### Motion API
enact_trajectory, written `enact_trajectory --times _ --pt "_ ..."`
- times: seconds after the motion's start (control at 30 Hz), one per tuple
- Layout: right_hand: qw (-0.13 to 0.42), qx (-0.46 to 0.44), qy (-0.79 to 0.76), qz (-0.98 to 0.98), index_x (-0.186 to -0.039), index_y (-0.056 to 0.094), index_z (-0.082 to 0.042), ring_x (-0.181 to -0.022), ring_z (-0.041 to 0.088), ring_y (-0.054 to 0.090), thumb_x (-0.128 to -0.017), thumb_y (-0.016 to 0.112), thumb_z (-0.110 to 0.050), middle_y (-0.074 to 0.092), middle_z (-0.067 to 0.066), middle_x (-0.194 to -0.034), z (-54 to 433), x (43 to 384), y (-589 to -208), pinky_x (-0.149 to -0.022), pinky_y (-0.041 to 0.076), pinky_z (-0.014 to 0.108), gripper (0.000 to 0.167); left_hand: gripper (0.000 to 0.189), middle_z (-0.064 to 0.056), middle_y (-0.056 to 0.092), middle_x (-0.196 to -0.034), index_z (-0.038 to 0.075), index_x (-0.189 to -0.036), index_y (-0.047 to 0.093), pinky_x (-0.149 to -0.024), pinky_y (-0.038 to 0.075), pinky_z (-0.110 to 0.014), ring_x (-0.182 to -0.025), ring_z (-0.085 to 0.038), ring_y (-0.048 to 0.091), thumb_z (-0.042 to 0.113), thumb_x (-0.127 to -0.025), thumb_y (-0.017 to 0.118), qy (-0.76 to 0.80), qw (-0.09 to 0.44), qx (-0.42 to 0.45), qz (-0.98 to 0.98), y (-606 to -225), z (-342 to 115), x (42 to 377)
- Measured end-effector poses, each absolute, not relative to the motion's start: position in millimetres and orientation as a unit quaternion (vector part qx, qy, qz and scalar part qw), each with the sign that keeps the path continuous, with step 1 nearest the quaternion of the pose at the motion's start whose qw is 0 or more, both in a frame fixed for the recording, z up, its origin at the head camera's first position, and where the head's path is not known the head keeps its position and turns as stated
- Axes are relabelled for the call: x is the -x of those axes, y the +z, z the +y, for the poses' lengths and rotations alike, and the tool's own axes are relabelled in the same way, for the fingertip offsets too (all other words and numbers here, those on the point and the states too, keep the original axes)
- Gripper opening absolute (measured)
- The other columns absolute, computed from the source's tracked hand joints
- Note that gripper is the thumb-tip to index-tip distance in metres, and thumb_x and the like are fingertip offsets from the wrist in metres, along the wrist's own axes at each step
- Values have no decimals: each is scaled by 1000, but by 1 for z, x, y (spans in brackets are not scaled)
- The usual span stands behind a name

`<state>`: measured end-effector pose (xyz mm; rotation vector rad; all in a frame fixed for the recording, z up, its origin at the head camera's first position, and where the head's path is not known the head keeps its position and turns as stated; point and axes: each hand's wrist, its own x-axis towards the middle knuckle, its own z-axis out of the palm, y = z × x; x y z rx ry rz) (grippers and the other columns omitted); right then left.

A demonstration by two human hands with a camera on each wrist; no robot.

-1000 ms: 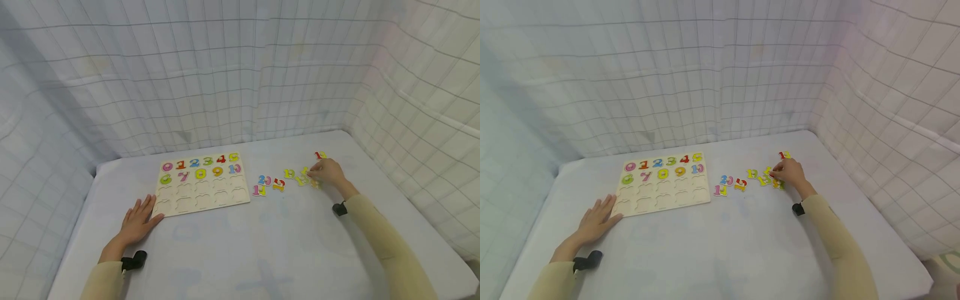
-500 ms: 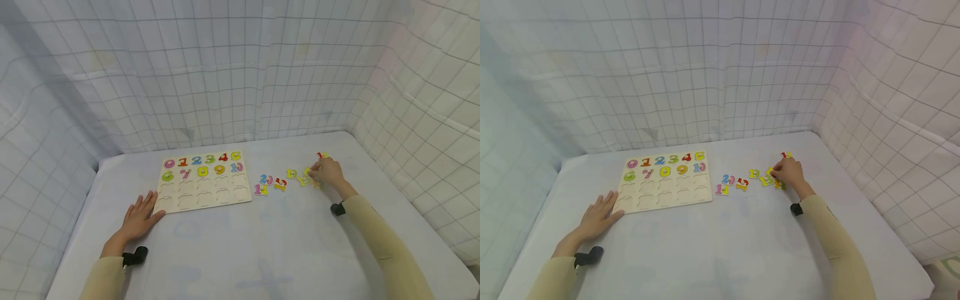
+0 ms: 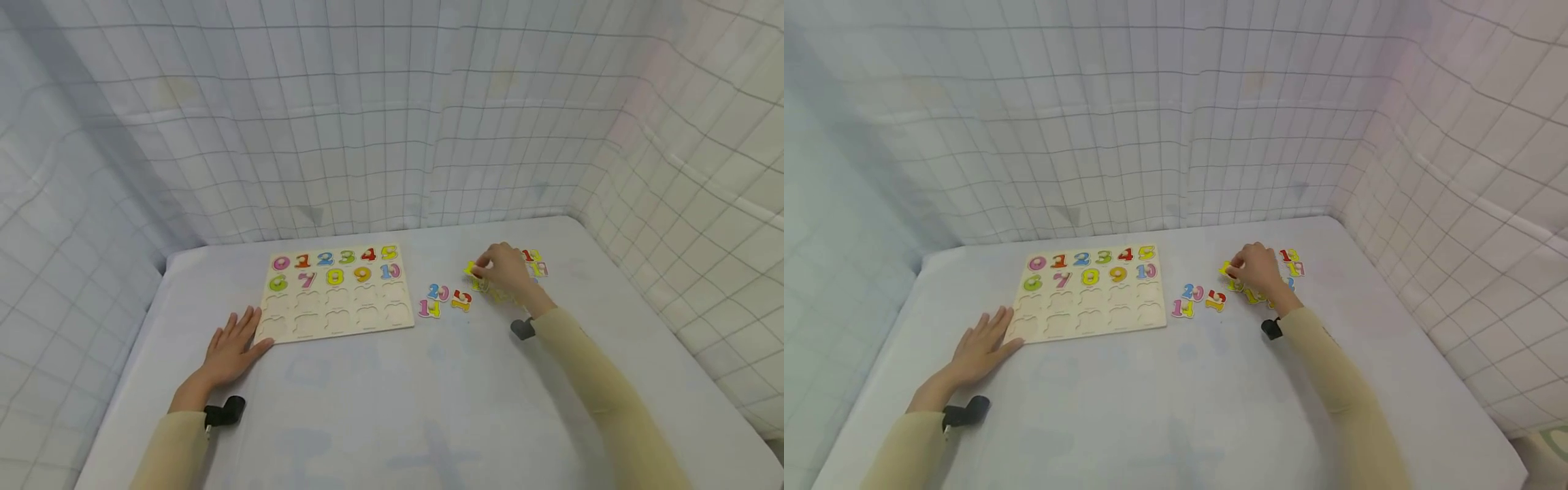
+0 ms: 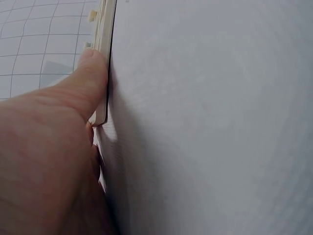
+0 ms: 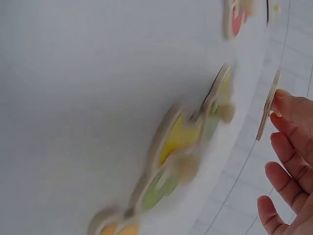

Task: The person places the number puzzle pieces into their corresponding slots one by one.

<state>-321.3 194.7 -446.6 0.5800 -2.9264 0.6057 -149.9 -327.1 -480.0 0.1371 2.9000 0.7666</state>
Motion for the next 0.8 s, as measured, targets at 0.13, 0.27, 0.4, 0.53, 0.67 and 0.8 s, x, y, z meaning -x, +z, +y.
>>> enact_trajectory --times 0.13,0.27,0.4,0.53,0.67,0.8 --pt "52 -235 195 -951 -86 77 -10 -88 25 53 -86 72 -28 66 3 -89 145 327 -441 -80 38 46 18 82 -26 4 -154 -1 -150 11 -104 -11 -61 -138 -46 -9 49 -96 47 259 66 -47 963 -478 -323 152" --pt "51 -287 182 -939 -85 78 -14 -85 21 52 -86 72 -29 65 -1 -87 88 329 -436 -78 39 42 16 81 -27 6 -154 -2 -149 14 -104 -10 -62 -138 -47 -7 47 -96 49 266 66 -48 960 -477 -318 154" --pt "55 -340 164 -924 -82 77 -18 -85 17 52 -87 71 -31 62 -5 -85 34 325 -434 -78 40 39 15 79 -27 7 -153 -3 -149 15 -104 -8 -62 -138 -47 -6 46 -97 49 265 67 -50 961 -477 -312 154" --pt "44 -377 155 -912 -83 75 -21 -86 15 50 -88 69 -33 60 -8 -85 -15 317 -435 -79 39 37 15 78 -27 9 -153 -4 -149 17 -104 -7 -62 -138 -48 -4 45 -97 49 265 67 -51 961 -477 -307 153" --pt "32 -396 149 -905 -87 76 -23 -87 12 49 -90 66 -36 59 -10 -87 -56 310 -438 -81 38 36 16 78 -27 9 -153 -5 -148 17 -105 -8 -62 -138 -48 -4 45 -97 49 263 68 -53 961 -477 -306 155" --pt "32 -414 133 -900 -90 76 -25 -87 10 49 -90 65 -37 58 -13 -87 -91 305 -440 -81 38 34 16 79 -27 8 -154 -4 -149 16 -105 -8 -62 -138 -47 -5 46 -97 48 254 70 -52 963 -480 -308 158"
